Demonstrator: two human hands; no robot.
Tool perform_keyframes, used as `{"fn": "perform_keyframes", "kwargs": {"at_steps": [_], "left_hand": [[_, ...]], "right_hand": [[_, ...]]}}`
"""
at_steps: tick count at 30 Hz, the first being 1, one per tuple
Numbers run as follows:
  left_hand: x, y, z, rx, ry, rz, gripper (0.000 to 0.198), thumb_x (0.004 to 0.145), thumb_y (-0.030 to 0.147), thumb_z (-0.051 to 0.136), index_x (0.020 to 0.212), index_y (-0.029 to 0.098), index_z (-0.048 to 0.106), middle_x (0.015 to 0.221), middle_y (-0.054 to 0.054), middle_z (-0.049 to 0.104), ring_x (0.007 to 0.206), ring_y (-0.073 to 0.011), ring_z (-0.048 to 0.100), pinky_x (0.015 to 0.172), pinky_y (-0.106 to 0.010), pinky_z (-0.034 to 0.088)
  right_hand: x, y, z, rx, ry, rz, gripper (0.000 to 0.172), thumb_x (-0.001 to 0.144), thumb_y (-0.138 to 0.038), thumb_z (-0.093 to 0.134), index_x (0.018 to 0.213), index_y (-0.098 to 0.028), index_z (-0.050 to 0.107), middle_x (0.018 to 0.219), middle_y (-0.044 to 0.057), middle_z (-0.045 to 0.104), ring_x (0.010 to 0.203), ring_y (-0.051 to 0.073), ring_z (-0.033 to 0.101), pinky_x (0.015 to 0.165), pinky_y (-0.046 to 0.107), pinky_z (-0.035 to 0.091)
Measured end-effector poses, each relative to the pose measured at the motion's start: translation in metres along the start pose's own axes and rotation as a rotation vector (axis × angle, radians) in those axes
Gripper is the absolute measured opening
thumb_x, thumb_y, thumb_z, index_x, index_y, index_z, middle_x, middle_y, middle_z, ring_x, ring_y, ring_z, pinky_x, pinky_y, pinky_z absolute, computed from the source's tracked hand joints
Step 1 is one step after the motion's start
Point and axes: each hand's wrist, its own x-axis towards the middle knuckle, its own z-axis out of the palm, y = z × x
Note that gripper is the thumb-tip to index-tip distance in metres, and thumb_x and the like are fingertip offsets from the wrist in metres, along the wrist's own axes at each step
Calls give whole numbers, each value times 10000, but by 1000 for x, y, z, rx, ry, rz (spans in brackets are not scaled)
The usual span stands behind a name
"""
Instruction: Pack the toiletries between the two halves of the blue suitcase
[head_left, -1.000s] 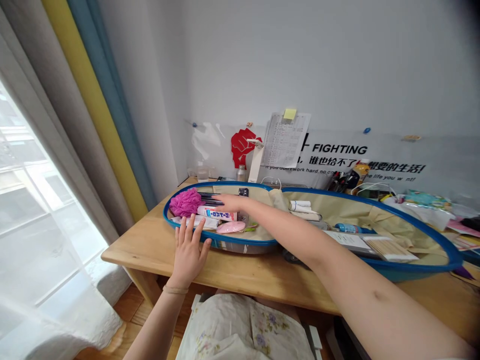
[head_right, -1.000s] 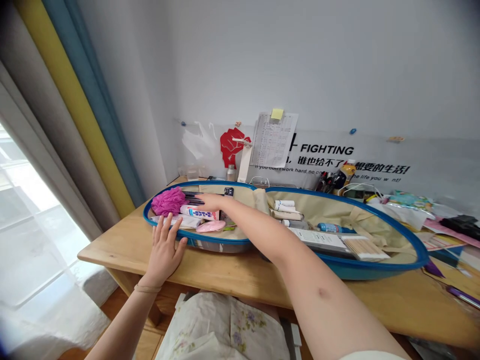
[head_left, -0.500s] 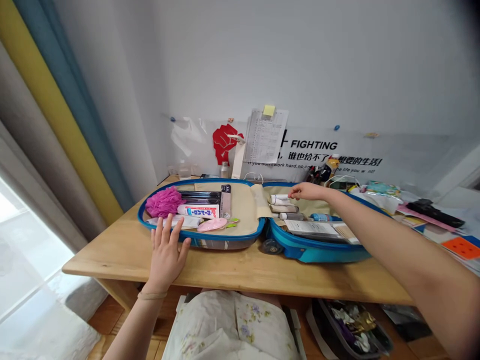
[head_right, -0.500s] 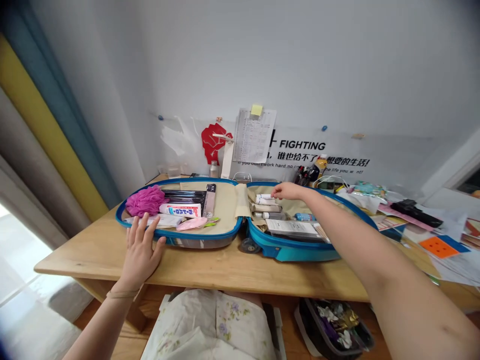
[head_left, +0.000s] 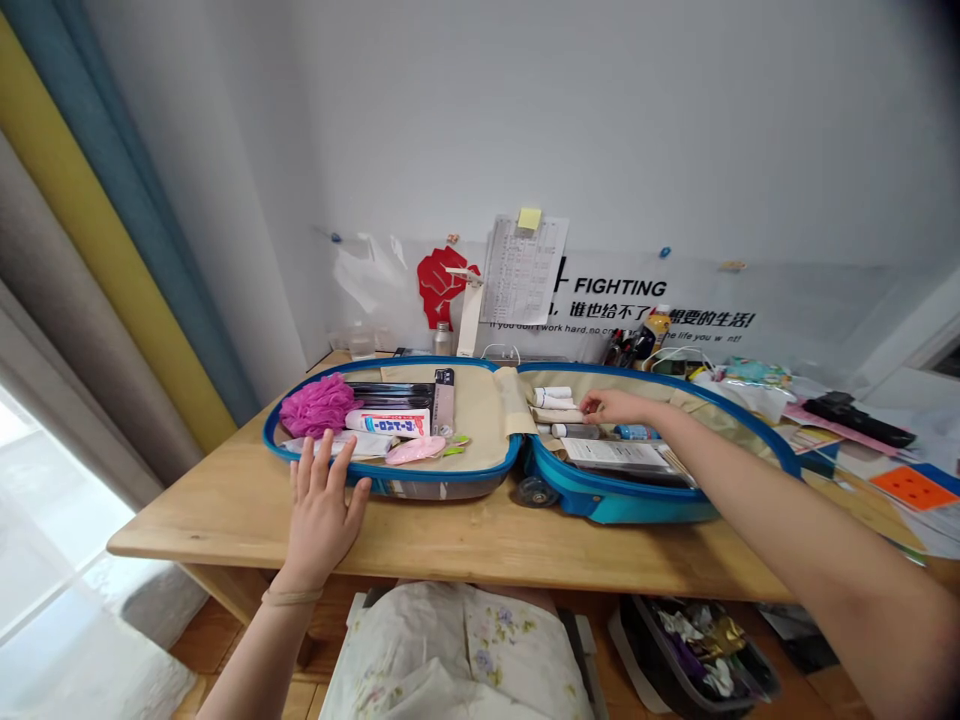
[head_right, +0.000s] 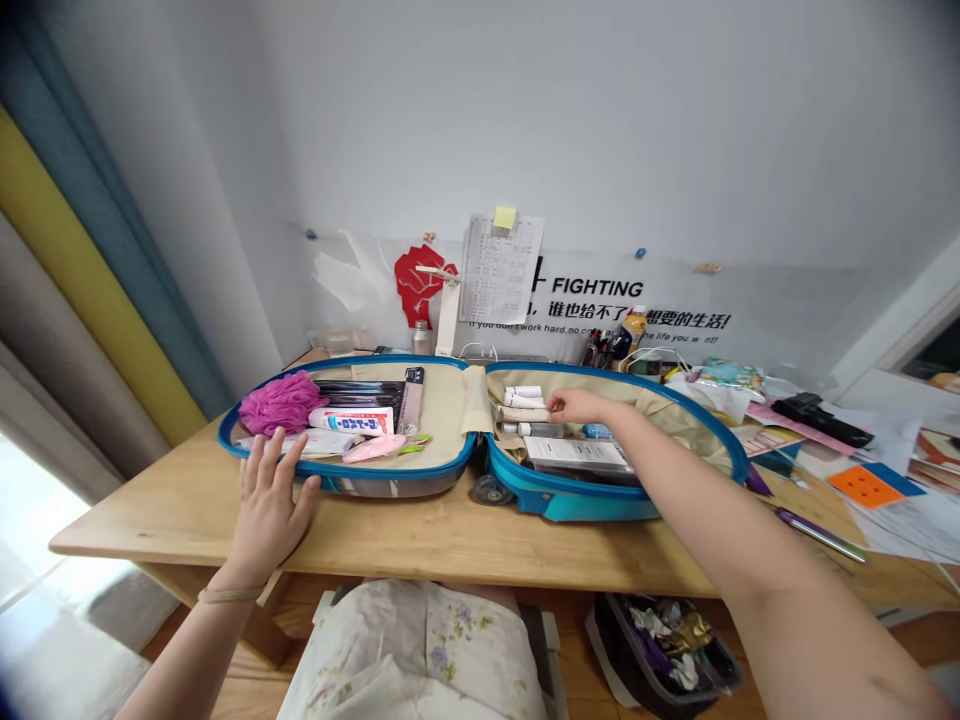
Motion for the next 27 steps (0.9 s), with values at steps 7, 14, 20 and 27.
{"fn": "perform_keyframes", "kwargs": {"at_steps": [7,14,20,27], "left_hand": [[-1,1,0,11,-9,-7,531,1005,353,422,1516,215,376,1608,-164,298,1528,-344,145,1210,-603,160],[-1,0,1,26,13,18,521,1010,354,425,1507,203,383,1598,-174,313,1530,-330,142,1213,-590,163],[-1,-1,1,28,0,9,525,1011,358,420,1513,213,374,1599,-172,311,1532,-332,133,1207,-600,169],[-1,-1,1,28,2,7,527,1006,358,424,1511,213,379,1602,-166,308,1526,-340,153,1209,-597,168]], "right_hand": [[3,-5,5,-32,-2,-9,549,684,-540,683,1114,-201,638,1223,137,658,1097,275,639,941,335,491],[8,-4,6,-24,-72,22,741,629,-717,660,1173,-219,591,1132,109,698,987,264,672,818,321,515],[6,-4,6,-63,-88,42,759,584,-634,724,1194,-212,560,1100,108,696,935,261,673,765,322,508],[-3,-7,9,-144,-94,23,527,623,-455,726,1074,-200,628,927,82,712,800,244,667,656,308,474]]}}
